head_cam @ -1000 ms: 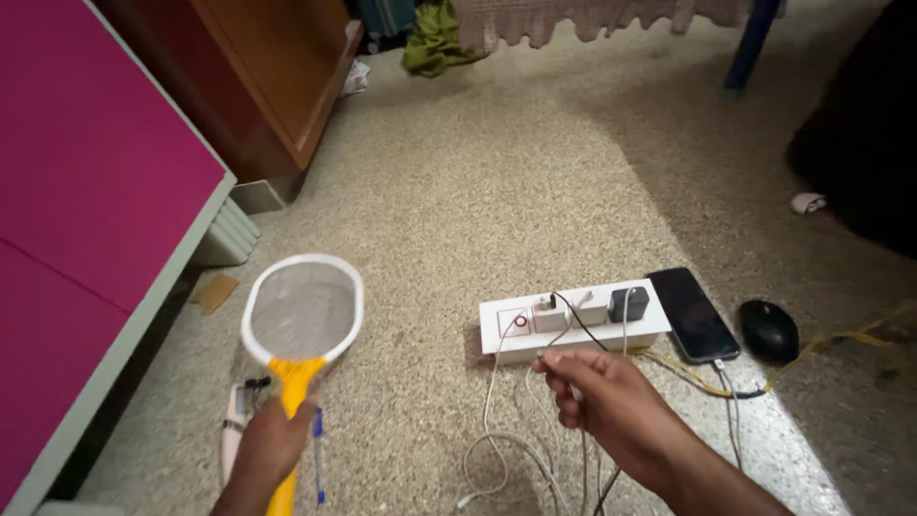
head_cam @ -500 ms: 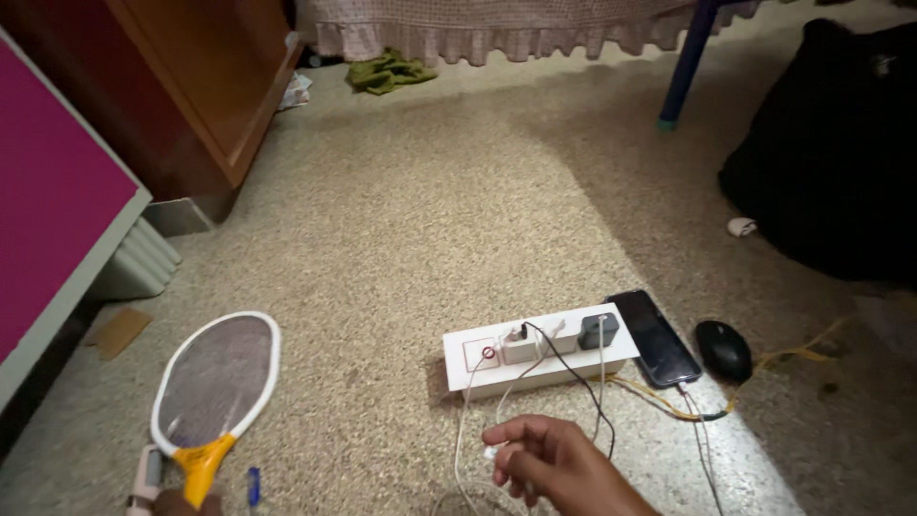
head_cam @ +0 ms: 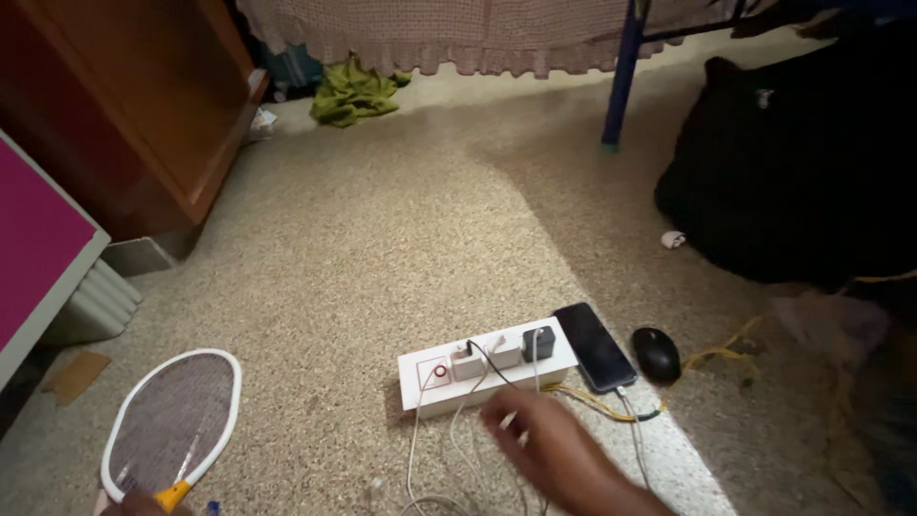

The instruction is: The person organizes several electronic devices and their charging accessories on the floor. They handle a smartphone, a computer mouse, a yellow electric fly swatter, a pink hair trimmer, multiple charging cables, and power adapters, then plug the adapters into a white power strip.

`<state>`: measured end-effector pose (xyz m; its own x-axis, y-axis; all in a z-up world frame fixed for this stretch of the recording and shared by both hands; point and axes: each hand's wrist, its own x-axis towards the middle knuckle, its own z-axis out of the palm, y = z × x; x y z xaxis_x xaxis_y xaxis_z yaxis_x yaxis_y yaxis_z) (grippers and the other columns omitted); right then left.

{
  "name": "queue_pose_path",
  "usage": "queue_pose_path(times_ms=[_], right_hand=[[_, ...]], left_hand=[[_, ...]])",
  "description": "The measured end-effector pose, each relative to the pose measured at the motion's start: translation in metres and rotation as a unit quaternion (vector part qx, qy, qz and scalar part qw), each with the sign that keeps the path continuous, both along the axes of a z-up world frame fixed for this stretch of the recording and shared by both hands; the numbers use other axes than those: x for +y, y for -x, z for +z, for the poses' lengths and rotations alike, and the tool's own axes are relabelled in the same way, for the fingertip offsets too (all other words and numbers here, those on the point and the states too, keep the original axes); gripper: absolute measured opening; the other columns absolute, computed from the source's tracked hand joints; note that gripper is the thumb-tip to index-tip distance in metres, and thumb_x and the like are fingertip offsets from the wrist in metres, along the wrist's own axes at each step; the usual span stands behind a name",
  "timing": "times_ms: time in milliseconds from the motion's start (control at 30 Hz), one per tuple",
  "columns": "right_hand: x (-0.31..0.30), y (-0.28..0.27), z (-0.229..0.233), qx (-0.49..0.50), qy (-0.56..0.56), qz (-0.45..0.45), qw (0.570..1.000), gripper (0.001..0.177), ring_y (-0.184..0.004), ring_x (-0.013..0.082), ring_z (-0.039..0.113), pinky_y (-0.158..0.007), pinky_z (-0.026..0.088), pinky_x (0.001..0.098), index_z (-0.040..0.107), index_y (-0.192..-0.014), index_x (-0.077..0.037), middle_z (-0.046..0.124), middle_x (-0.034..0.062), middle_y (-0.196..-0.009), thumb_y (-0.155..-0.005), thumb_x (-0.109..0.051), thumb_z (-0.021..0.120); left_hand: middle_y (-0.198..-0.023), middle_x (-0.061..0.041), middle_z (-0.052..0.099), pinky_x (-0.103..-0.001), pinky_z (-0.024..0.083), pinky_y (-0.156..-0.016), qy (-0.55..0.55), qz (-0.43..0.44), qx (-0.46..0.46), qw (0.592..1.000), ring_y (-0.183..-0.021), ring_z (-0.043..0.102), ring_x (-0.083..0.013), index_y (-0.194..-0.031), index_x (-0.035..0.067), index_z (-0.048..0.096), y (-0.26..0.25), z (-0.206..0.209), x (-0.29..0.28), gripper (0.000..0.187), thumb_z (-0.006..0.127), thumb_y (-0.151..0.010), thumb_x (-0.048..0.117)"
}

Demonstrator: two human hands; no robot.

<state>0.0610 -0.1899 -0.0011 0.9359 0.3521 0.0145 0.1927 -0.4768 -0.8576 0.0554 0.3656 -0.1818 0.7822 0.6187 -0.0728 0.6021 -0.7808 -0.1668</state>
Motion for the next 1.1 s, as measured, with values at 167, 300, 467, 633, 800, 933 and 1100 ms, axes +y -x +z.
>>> queue_pose_path(times_ms=[167, 300, 467, 633, 800, 933, 1100], right_hand=[[-0.09, -0.034, 0.003, -0.011, 0.191, -0.138, 0.972, 0.011, -0.089, 0.023, 0.076, -0.076, 0.058, 0.0378, 0.071, -0.1, -0.014, 0.078, 0.0081, -0.095, -0.091, -0.02, 0.069], [-0.18, -0.039, -0.043, 0.063, 0.339, -0.127, 0.93, 0.019, -0.096, 0.0296, 0.075, -0.083, 0.058, 0.0431, 0.075, -0.098, -0.013, 0.077, 0.0132, -0.098, -0.089, -0.029, 0.07], [-0.199, -0.031, -0.104, 0.059, 0.36, 0.062, 0.929, 0.03, -0.111, 0.0302, 0.066, -0.094, 0.054, 0.0427, 0.071, -0.105, -0.014, 0.07, 0.0107, -0.113, -0.083, -0.033, 0.076], [-0.157, -0.024, -0.096, 0.068, 0.256, 0.061, 0.962, 0.029, -0.105, 0.0302, 0.069, -0.091, 0.055, 0.0409, 0.071, -0.105, -0.01, 0.073, 0.014, -0.107, -0.083, -0.028, 0.075], [-0.141, -0.016, -0.069, 0.06, 0.177, -0.021, 0.982, 0.018, -0.091, 0.0266, 0.075, -0.08, 0.058, 0.0382, 0.073, -0.101, -0.009, 0.078, 0.0128, -0.097, -0.086, -0.018, 0.069], [-0.122, -0.019, -0.085, 0.058, 0.056, -0.102, 0.991, 0.015, -0.085, 0.0226, 0.075, -0.076, 0.059, 0.0372, 0.072, -0.101, -0.007, 0.078, 0.012, -0.092, -0.087, -0.011, 0.067], [-0.087, -0.021, -0.107, 0.097, -0.085, -0.095, 0.987, 0.023, -0.094, 0.019, 0.072, -0.085, 0.057, 0.0326, 0.072, -0.109, -0.009, 0.076, 0.0073, -0.102, -0.09, -0.022, 0.067]], left_hand=[[-0.112, -0.026, 0.071, -0.048, 0.054, -0.102, 0.084, -0.165, -0.147, 0.972, -0.112, 0.07, -0.038, -0.11, 0.001, 0.068, -0.014, 0.07, -0.085, 0.047, 0.071, -0.084, 0.04], [-0.111, -0.02, 0.073, -0.048, 0.054, -0.1, 0.197, -0.145, -0.043, 0.969, -0.107, 0.071, -0.0353, -0.112, 0.008, 0.068, -0.016, 0.122, -0.227, 0.035, 0.062, -0.093, 0.037], [-0.101, -0.012, 0.078, -0.037, 0.058, -0.091, 0.371, -0.228, 0.077, 0.897, -0.095, 0.076, -0.0224, -0.107, 0.011, 0.072, 0.027, 0.132, -0.356, 0.033, 0.06, -0.094, 0.038], [-0.097, -0.023, 0.072, -0.045, 0.055, -0.086, 0.374, -0.274, -0.048, 0.885, -0.095, 0.072, -0.0346, -0.115, 0.004, 0.06, 0.03, 0.087, -0.433, 0.055, 0.066, -0.095, 0.055], [-0.079, -0.021, 0.074, -0.046, 0.055, -0.074, 0.427, -0.128, -0.141, 0.884, -0.078, 0.074, -0.0351, -0.108, 0.009, 0.069, 0.015, 0.087, -0.474, 0.05, 0.064, -0.09, 0.055], [-0.072, -0.017, 0.073, -0.045, 0.055, -0.065, 0.472, -0.124, -0.214, 0.846, -0.065, 0.075, -0.0319, -0.102, 0.007, 0.071, 0.006, 0.112, -0.486, 0.04, 0.067, -0.09, 0.045], [-0.076, -0.016, 0.071, -0.041, 0.053, -0.06, 0.395, -0.249, -0.335, 0.818, -0.064, 0.068, -0.0283, -0.092, 0.003, 0.078, 0.003, 0.128, -0.477, 0.029, 0.067, -0.09, 0.03]])
